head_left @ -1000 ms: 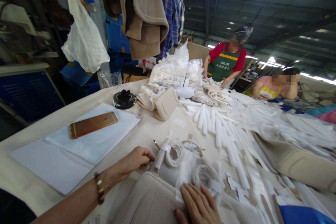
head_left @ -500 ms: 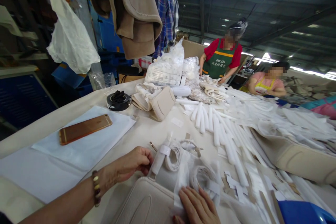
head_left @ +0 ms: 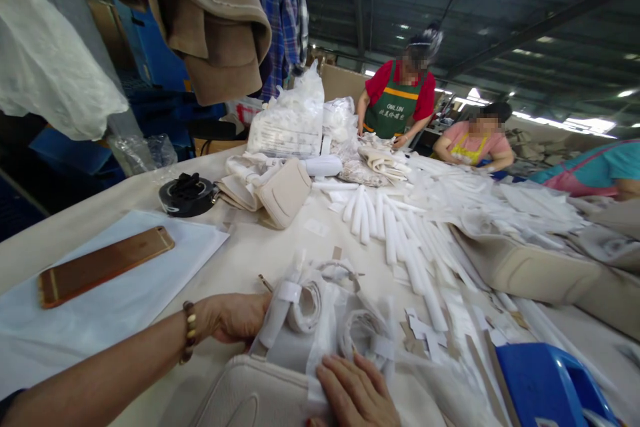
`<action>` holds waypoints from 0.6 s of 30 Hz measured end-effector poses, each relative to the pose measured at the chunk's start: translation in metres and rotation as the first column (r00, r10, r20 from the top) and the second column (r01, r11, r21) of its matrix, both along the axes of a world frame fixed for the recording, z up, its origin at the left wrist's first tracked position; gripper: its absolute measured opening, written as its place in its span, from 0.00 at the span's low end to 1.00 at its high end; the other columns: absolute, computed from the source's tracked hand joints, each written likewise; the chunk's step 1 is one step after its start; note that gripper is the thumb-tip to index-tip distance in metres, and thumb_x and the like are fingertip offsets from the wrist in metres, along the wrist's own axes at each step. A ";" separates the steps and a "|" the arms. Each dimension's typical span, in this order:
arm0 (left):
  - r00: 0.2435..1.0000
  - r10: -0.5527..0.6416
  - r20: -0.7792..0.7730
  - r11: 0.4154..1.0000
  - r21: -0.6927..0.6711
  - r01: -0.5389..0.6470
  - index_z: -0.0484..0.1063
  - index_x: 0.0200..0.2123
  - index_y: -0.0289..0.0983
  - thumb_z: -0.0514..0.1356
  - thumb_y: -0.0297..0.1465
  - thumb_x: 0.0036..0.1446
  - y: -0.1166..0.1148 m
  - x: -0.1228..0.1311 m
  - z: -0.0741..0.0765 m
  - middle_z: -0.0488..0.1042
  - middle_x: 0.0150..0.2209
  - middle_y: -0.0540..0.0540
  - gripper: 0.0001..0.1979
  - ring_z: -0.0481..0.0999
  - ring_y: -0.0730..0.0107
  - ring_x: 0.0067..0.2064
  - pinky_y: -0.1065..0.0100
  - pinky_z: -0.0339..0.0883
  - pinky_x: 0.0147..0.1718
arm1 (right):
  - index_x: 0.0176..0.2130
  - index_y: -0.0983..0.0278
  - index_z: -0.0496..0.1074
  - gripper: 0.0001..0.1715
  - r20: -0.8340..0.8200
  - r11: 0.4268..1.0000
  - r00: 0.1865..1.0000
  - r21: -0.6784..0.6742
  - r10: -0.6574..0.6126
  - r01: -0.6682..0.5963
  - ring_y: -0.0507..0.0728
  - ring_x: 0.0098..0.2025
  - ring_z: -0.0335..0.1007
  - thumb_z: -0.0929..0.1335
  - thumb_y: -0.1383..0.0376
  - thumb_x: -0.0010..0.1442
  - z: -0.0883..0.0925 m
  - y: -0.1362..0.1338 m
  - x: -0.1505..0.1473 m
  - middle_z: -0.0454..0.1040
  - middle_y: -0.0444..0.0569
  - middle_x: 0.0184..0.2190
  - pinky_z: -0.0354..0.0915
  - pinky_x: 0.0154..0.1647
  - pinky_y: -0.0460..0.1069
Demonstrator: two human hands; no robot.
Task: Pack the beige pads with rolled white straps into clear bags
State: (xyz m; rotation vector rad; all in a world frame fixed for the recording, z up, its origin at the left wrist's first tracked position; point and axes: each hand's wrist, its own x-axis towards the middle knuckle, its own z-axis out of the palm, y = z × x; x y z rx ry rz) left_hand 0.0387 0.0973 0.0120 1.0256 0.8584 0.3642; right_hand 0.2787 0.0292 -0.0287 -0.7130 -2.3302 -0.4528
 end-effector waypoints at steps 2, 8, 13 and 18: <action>0.997 -0.074 -0.033 0.997 -0.011 0.074 0.77 0.30 0.36 0.66 0.28 0.35 0.000 -0.001 0.003 0.77 0.24 0.52 0.13 0.75 0.61 0.33 0.66 0.69 0.35 | 0.43 0.66 0.73 0.18 -0.047 0.998 0.999 -0.053 -0.022 0.019 0.52 0.38 0.77 0.63 0.56 0.63 0.008 -0.005 -0.005 0.81 0.47 0.36 0.67 0.49 0.45; 0.981 -0.124 -0.148 0.982 0.122 0.143 0.77 0.29 0.33 0.59 0.27 0.43 -0.002 0.000 0.017 0.71 0.18 0.60 0.09 0.74 0.73 0.32 0.74 0.65 0.38 | 0.46 0.64 0.69 0.18 -0.130 0.960 0.984 -0.266 -0.122 0.084 0.52 0.41 0.75 0.62 0.55 0.63 0.016 -0.017 -0.017 0.79 0.48 0.39 0.64 0.52 0.48; 0.988 -0.130 -0.083 0.989 0.054 0.135 0.77 0.25 0.33 0.57 0.29 0.46 -0.006 0.009 0.026 0.66 0.13 0.59 0.09 0.73 0.70 0.31 0.75 0.64 0.34 | 0.45 0.62 0.69 0.19 -0.279 0.942 0.942 -0.324 -0.186 0.090 0.52 0.41 0.74 0.60 0.53 0.63 0.006 -0.020 -0.023 0.78 0.46 0.39 0.60 0.55 0.49; 0.993 -0.113 0.027 0.992 0.052 0.111 0.78 0.26 0.34 0.60 0.27 0.45 -0.011 0.011 0.023 0.65 0.13 0.58 0.06 0.73 0.70 0.33 0.74 0.63 0.36 | 0.47 0.62 0.68 0.20 -0.259 0.937 0.949 -0.340 -0.180 0.085 0.52 0.42 0.73 0.59 0.52 0.65 0.009 -0.021 -0.020 0.78 0.46 0.40 0.59 0.55 0.48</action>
